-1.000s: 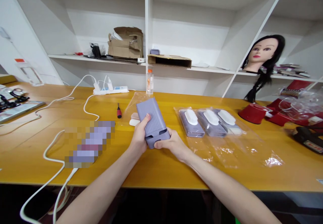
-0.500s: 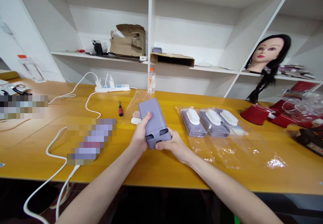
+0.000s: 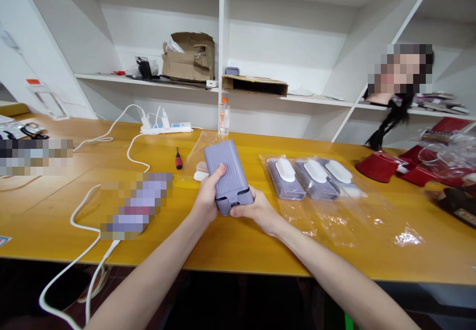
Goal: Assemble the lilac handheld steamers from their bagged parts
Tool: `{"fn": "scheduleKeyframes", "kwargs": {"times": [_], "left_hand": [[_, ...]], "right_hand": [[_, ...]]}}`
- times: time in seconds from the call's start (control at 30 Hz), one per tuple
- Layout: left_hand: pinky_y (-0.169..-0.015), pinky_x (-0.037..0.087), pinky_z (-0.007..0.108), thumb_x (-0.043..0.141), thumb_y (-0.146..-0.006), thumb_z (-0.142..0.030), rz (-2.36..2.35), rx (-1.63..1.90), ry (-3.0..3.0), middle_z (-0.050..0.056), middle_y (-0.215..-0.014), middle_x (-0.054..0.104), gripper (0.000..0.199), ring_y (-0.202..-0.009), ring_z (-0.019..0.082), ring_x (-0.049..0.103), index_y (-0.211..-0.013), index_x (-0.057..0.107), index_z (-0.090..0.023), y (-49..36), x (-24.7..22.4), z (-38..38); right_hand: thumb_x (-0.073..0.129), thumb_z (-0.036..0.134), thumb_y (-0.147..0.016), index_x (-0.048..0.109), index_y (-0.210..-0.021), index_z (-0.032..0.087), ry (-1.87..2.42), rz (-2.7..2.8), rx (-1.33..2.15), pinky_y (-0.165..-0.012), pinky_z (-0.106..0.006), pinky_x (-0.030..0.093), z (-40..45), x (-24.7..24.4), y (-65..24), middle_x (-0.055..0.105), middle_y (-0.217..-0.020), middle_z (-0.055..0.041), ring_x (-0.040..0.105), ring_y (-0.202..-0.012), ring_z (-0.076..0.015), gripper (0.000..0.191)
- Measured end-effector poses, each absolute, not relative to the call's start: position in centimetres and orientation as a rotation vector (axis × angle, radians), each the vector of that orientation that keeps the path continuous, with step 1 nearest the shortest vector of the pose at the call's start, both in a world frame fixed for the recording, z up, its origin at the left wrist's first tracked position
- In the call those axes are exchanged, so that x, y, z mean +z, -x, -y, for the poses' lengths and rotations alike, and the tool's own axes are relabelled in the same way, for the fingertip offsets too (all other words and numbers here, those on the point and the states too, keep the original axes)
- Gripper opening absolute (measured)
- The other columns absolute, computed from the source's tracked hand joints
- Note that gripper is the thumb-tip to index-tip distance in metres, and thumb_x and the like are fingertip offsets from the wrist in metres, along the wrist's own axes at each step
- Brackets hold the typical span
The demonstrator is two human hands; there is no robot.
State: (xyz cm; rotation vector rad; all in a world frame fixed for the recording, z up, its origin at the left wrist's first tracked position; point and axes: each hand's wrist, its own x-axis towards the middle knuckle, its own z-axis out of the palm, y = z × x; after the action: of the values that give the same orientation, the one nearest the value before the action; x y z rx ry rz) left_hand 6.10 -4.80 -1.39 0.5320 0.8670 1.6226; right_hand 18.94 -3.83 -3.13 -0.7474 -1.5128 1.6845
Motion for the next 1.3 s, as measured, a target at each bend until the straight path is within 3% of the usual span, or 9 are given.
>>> {"fn": "scheduleKeyframes", "kwargs": {"times": [0.17, 0.27, 0.37, 0.47, 0.6, 0.8, 1.0, 1.2, 1.3], "left_hand": [[-0.078, 0.050, 0.037, 0.071, -0.062, -0.044, -0.768, 1.657, -0.708, 0.012, -0.093, 0.068, 0.053, -0.087, 0.026, 0.064, -0.102, 0.059, -0.012, -6.0, -2.0, 5.2], [-0.071, 0.051, 0.036, 0.072, -0.056, -0.050, -0.780, 1.601, -0.700, 0.010, -0.086, 0.067, 0.058, -0.083, 0.027, 0.064, -0.100, 0.059, -0.014, -6.0, -2.1, 5.6], [-0.068, 0.050, 0.033, 0.075, -0.054, -0.045, -0.827, 1.682, -0.809, 0.007, -0.084, 0.067, 0.055, -0.084, 0.026, 0.063, -0.098, 0.058, -0.017, -6.1, -1.8, 5.6], [-0.083, 0.046, 0.029, 0.076, -0.057, -0.034, -0.817, 1.865, -0.929, 0.006, -0.102, 0.064, 0.054, -0.102, 0.022, 0.058, -0.105, 0.054, -0.022, -6.4, -1.7, 5.2], [-0.081, 0.048, 0.036, 0.075, -0.059, -0.035, -0.886, 1.797, -0.839, 0.007, -0.095, 0.063, 0.049, -0.091, 0.024, 0.062, -0.099, 0.054, -0.017, -6.9, -2.0, 4.6], [-0.076, 0.049, 0.034, 0.070, -0.063, -0.034, -0.829, 1.810, -0.842, 0.008, -0.086, 0.066, 0.038, -0.085, 0.024, 0.064, -0.093, 0.059, -0.012, -7.5, -2.6, 4.8], [-0.066, 0.050, 0.034, 0.071, -0.061, -0.033, -0.721, 1.813, -0.775, 0.005, -0.076, 0.066, 0.033, -0.072, 0.023, 0.066, -0.084, 0.059, -0.013, -7.4, -2.2, 4.7], [-0.066, 0.051, 0.035, 0.073, -0.058, -0.032, -0.778, 1.913, -0.816, 0.006, -0.077, 0.066, 0.041, -0.072, 0.023, 0.066, -0.090, 0.056, -0.013, -7.3, -2.2, 4.7], [-0.066, 0.051, 0.036, 0.073, -0.056, -0.032, -0.743, 1.931, -0.771, 0.007, -0.079, 0.067, 0.045, -0.072, 0.024, 0.066, -0.093, 0.055, -0.014, -7.3, -2.2, 4.8]], "right_hand": [[0.083, 0.027, -0.047, 0.060, -0.102, 0.020, 0.615, 1.561, 1.783, -0.078, -0.029, 0.046, 3.3, -2.3, -19.9, 0.064, -0.094, -0.0025, 0.058, -0.085, -0.0155, 0.060], [0.084, 0.037, -0.046, 0.058, -0.108, 0.019, 0.529, 1.560, 1.989, -0.075, -0.030, 0.047, 3.3, -1.6, -20.6, 0.064, -0.097, -0.0053, 0.060, -0.084, -0.0175, 0.069], [0.082, 0.040, -0.047, 0.059, -0.100, 0.017, 0.545, 1.562, 2.061, -0.072, -0.034, 0.048, 3.4, -1.4, -20.8, 0.062, -0.087, -0.0036, 0.060, -0.074, -0.0166, 0.062], [0.079, 0.036, -0.053, 0.060, -0.094, 0.017, 0.809, 1.694, 1.671, -0.078, -0.039, 0.046, 3.3, -1.9, -20.3, 0.059, -0.084, -0.0018, 0.057, -0.076, -0.0170, 0.049], [0.083, 0.035, -0.044, 0.052, -0.114, 0.023, 1.085, 1.940, 1.008, -0.084, -0.041, 0.042, 3.3, -2.7, -19.5, 0.055, -0.104, -0.0052, 0.053, -0.095, -0.0232, 0.078], [0.082, 0.037, -0.046, 0.050, -0.109, 0.021, 1.033, 1.977, 1.238, -0.069, -0.034, 0.047, 3.6, -3.0, -18.8, 0.062, -0.097, -0.0038, 0.059, -0.084, -0.0215, 0.072], [0.082, 0.040, -0.045, 0.053, -0.107, 0.022, 1.151, 1.969, 0.986, -0.059, -0.032, 0.045, 4.0, -3.0, -18.7, 0.064, -0.089, -0.0038, 0.060, -0.076, -0.0218, 0.071], [0.079, 0.040, -0.049, 0.053, -0.096, 0.019, 1.183, 2.020, 1.209, -0.048, -0.027, 0.043, 3.7, -2.4, -18.7, 0.064, -0.074, -0.0007, 0.058, -0.059, -0.0159, 0.057], [0.079, 0.039, -0.048, 0.053, -0.099, 0.019, 1.188, 2.041, 1.079, -0.052, -0.026, 0.043, 3.9, -2.1, -18.7, 0.064, -0.081, -0.0017, 0.059, -0.066, -0.0169, 0.060]]}}
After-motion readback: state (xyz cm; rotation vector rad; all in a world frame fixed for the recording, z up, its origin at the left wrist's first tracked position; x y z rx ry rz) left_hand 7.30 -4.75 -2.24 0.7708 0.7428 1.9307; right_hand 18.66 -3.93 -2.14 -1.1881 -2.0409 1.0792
